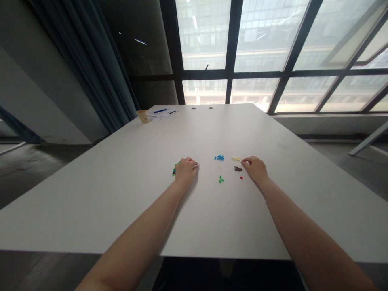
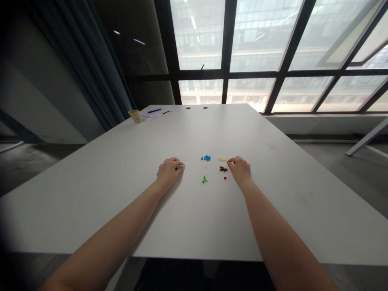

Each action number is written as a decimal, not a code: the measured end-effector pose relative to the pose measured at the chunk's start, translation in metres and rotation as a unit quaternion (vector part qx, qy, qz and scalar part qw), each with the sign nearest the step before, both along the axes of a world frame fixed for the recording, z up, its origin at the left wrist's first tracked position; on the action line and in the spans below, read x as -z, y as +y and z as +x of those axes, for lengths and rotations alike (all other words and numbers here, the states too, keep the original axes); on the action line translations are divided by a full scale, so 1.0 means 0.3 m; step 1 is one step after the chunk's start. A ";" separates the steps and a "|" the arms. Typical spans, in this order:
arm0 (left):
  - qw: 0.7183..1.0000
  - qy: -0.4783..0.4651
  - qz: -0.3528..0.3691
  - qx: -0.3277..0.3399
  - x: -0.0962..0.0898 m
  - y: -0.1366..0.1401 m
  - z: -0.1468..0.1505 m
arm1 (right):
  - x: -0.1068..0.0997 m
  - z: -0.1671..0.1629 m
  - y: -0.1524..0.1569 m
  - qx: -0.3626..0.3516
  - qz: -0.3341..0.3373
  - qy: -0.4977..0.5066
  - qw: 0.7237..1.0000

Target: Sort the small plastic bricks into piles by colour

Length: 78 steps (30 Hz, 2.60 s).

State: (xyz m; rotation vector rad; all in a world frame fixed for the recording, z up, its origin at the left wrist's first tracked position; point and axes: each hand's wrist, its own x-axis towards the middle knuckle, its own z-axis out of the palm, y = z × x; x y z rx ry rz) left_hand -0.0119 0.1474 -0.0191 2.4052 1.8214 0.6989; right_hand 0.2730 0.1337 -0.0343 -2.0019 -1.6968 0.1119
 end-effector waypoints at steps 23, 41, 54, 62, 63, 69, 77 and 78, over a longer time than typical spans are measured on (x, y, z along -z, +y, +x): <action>0.983 -0.149 -0.035 0.102 -0.006 -0.017 0.033 | 0.001 -0.013 -0.015 -0.013 -0.044 -0.026 0.999; 0.740 -0.558 -0.324 0.193 -0.037 -0.102 0.118 | -0.122 -0.214 -0.158 -0.304 0.186 0.138 0.924; 0.930 -0.252 -0.109 0.244 -0.061 -0.137 0.104 | -0.099 -0.226 -0.155 -0.357 0.157 0.121 0.913; 0.935 -0.245 -0.097 0.237 -0.061 -0.135 0.101 | -0.088 -0.224 -0.147 -0.349 0.154 0.106 0.918; 0.935 -0.245 -0.099 0.238 -0.060 -0.135 0.101 | -0.087 -0.225 -0.147 -0.352 0.153 0.103 0.918; 0.921 -0.273 -0.119 0.251 -0.053 -0.136 0.102 | -0.087 -0.230 -0.150 -0.364 0.162 0.071 0.914; 0.884 -0.373 -0.185 0.212 -0.020 -0.118 0.115 | -0.110 -0.226 -0.152 -0.335 0.178 -0.012 0.925; 0.885 -0.376 -0.186 0.204 -0.021 -0.115 0.115 | -0.108 -0.205 -0.141 -0.313 0.175 -0.014 0.933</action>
